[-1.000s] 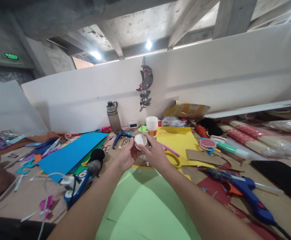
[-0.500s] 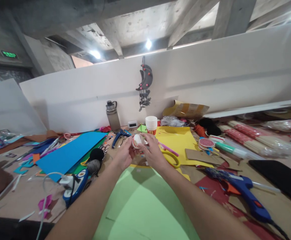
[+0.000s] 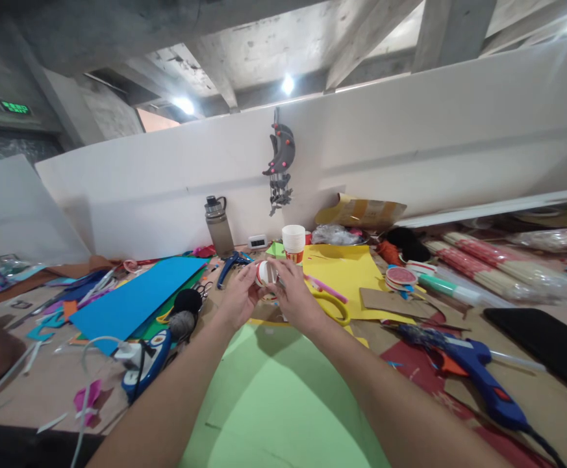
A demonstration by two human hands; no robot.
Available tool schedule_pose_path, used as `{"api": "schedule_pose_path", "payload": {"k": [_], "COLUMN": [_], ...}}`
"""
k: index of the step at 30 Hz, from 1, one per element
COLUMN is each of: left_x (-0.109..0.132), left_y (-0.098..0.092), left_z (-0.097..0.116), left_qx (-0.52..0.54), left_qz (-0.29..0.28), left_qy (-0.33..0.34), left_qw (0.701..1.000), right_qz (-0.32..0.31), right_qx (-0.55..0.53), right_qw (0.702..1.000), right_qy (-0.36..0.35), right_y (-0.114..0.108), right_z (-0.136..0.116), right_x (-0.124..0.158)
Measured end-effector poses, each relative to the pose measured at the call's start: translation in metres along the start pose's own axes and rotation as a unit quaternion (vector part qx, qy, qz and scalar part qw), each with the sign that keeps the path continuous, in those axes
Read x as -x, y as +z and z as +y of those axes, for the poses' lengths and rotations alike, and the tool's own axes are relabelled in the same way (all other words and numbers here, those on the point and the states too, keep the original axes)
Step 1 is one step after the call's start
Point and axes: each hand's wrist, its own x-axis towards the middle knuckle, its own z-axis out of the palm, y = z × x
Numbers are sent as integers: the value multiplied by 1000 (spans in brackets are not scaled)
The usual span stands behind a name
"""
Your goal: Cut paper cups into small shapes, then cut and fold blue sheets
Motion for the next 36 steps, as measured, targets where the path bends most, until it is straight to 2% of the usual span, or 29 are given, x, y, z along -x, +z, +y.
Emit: {"api": "schedule_pose_path", "payload": {"k": [8,19,30,36], "left_x": [1,0,1,1], "left_y": [2,0,0,-2], "left_z": [-2,-2,0,2], "left_qx": [-1,-38,-13,-9], "left_qz": [-3,6,-29,-49], "left_qy": [-9,21,53,58], "left_qw": [1000,999,998,997], "right_qz": [6,18,53,46], "right_qx": [-16,-26,-51,-56], "right_qw": [1000,999,997,997], "right_qy": [8,3,-23,-35], "right_y": [-3,-6,-8,-13], "right_z": [-1,-3,-10,-16], "right_x": [-1,-1,-4,-5]}}
